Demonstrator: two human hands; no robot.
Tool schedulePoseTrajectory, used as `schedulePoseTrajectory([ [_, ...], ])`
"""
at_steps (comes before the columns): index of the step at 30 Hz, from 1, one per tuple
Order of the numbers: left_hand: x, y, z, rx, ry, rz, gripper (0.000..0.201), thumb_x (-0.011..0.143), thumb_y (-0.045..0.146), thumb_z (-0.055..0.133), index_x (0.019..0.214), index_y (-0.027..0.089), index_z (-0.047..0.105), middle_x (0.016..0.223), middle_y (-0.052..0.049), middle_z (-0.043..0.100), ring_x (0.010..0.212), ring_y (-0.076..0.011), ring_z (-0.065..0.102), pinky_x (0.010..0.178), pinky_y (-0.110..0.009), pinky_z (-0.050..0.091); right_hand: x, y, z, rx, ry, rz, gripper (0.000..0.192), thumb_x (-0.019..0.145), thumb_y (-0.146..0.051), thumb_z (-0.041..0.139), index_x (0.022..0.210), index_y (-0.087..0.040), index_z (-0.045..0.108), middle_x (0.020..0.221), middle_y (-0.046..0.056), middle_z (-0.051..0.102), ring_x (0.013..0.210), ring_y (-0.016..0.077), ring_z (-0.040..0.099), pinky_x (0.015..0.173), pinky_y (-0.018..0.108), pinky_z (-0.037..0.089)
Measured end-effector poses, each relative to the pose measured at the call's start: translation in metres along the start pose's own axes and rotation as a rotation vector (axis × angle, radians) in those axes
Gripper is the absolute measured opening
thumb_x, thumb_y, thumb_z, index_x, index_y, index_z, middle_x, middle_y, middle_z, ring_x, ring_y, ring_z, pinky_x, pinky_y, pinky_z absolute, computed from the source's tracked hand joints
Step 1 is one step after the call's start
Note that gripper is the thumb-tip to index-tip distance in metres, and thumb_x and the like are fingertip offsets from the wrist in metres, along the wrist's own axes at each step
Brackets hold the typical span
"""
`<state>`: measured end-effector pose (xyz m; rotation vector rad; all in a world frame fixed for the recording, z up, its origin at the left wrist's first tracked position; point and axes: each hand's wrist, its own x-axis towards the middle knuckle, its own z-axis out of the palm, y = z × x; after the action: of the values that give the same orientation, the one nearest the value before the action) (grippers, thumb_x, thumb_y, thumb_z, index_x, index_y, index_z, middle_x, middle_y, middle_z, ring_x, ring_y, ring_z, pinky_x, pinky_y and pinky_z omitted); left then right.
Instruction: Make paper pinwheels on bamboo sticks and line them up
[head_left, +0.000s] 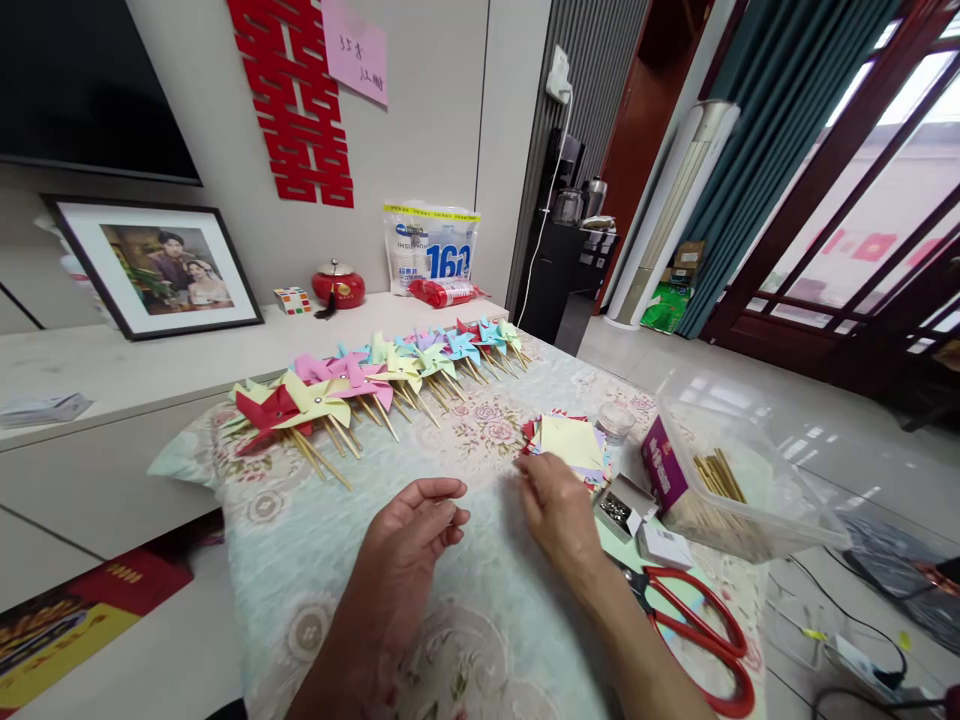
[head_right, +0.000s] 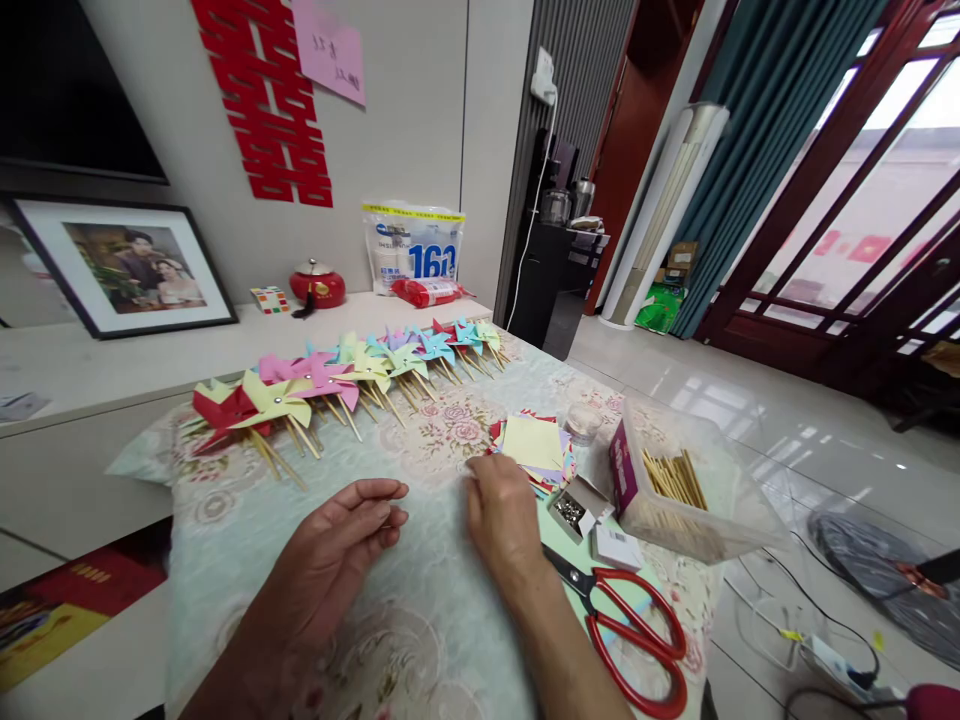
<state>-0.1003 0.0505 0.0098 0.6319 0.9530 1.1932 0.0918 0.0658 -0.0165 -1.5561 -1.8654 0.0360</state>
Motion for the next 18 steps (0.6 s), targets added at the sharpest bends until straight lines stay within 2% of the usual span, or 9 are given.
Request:
schedulePoseTrajectory([
  [3, 0.005, -0.008, -0.001, 0.011, 0.006, -0.019, 0.031, 0.058, 0.028, 0.085, 0.083, 0.014, 0.072, 0.079, -0.003, 0.069, 0.069, -0.0127, 0.062, 0.064, -0.023, 0.049, 0.005, 0.031, -0.014, -0.102, 0.221, 0.044, 0.018, 0.09, -0.015, 0.055, 0.1, -0.015, 0.07, 0.096, 0.012, 0.07, 0.092, 0.027, 0.062, 0.083, 0.037, 0.046],
  [5, 0.006, -0.011, -0.001, 0.017, 0.007, -0.034, 0.031, 0.057, 0.028, 0.085, 0.082, 0.014, 0.072, 0.081, -0.003, 0.069, 0.069, -0.0125, 0.063, 0.064, -0.023, 0.049, 0.006, 0.047, -0.02, -0.196, 0.275, 0.068, 0.019, 0.088, -0.014, 0.055, 0.1, -0.015, 0.07, 0.096, 0.012, 0.07, 0.093, 0.0286, 0.06, 0.082, 0.039, 0.046],
  [8, 0.006, -0.012, 0.0, 0.032, -0.004, -0.046, 0.03, 0.057, 0.028, 0.084, 0.08, 0.014, 0.071, 0.082, -0.003, 0.069, 0.068, -0.0124, 0.063, 0.063, -0.024, 0.048, 0.004, 0.057, -0.019, -0.244, 0.241, 0.071, 0.025, 0.085, -0.01, 0.056, 0.104, -0.015, 0.071, 0.102, 0.012, 0.07, 0.096, 0.0287, 0.06, 0.084, 0.039, 0.045],
  [12, 0.005, -0.015, 0.001, 0.053, -0.017, -0.056, 0.028, 0.057, 0.027, 0.083, 0.079, 0.014, 0.071, 0.08, -0.003, 0.069, 0.066, -0.0125, 0.062, 0.063, -0.024, 0.048, 0.004, 0.057, -0.01, -0.288, 0.157, 0.06, 0.033, 0.083, -0.008, 0.058, 0.114, -0.016, 0.069, 0.115, 0.011, 0.07, 0.106, 0.0293, 0.06, 0.09, 0.042, 0.042],
  [18, 0.003, -0.017, 0.002, 0.053, -0.03, -0.053, 0.025, 0.06, 0.026, 0.08, 0.079, 0.014, 0.07, 0.079, -0.003, 0.068, 0.066, -0.0123, 0.061, 0.062, -0.024, 0.046, 0.008, 0.056, -0.008, -0.431, 0.061, 0.161, 0.031, 0.089, -0.015, 0.061, 0.119, -0.017, 0.067, 0.12, 0.01, 0.07, 0.111, 0.03, 0.061, 0.098, 0.046, 0.035],
])
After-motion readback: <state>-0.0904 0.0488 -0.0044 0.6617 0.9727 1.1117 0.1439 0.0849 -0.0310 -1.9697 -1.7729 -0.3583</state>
